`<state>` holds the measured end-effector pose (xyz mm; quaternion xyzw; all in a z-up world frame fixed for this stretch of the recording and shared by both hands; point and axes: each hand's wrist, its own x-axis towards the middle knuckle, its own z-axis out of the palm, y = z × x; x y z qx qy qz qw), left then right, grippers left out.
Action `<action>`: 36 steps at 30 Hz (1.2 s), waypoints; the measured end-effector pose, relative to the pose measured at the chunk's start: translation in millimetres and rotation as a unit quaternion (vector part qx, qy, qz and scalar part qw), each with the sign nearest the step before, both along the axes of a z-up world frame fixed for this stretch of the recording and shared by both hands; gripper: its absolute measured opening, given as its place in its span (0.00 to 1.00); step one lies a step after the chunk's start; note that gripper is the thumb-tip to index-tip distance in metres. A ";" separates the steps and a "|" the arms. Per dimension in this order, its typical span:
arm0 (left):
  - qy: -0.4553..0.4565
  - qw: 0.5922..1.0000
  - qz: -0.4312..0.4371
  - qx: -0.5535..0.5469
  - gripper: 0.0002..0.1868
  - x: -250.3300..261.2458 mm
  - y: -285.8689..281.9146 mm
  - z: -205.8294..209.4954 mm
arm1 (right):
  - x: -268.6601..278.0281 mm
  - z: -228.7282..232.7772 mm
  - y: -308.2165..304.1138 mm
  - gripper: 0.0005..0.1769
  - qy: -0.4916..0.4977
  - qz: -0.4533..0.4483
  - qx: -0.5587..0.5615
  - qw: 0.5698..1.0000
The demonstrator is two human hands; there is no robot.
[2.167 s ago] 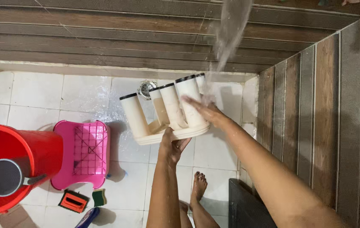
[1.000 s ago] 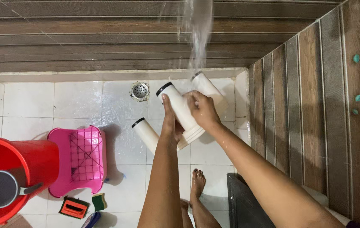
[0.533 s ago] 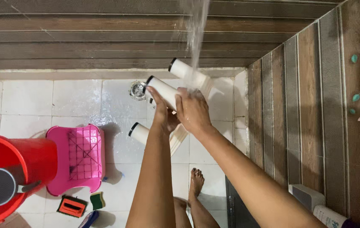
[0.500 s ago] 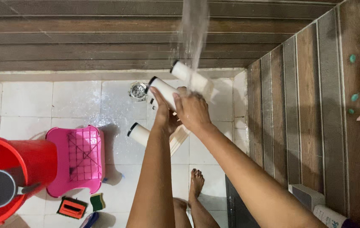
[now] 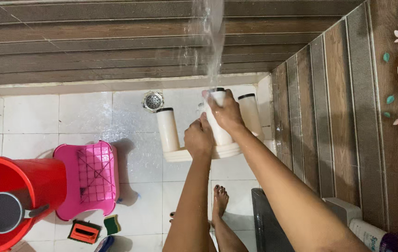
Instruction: The person washes a white plastic stool and a pink plastic stool under running water, rinsing each side thoroughly. They then pour water into a red bucket and add liquid detergent from a blue bottle.
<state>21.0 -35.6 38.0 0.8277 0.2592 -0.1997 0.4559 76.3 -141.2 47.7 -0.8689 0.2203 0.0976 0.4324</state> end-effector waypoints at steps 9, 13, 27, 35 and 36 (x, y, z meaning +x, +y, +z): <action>-0.064 0.996 0.006 0.063 0.45 8.7 41.3 6.5 | -7.2 24.6 -80.2 0.56 0.067 -0.021 0.016 0.997; 0.014 0.997 -0.016 -0.079 0.60 13.2 54.5 -21.0 | -15.4 60.5 -114.6 0.51 0.059 -0.072 0.136 0.986; 0.025 0.913 -0.063 -0.402 0.39 44.2 50.4 14.4 | -24.9 8.2 -156.7 0.33 -0.042 -0.120 -0.148 0.981; -0.050 0.893 0.061 -0.443 0.34 69.2 41.7 7.0 | -31.3 21.8 -11.0 0.22 -0.070 0.078 0.072 0.992; -0.063 0.887 0.086 -0.450 0.36 71.5 38.1 1.8 | -27.7 28.2 3.2 0.22 -0.141 0.124 0.039 0.981</action>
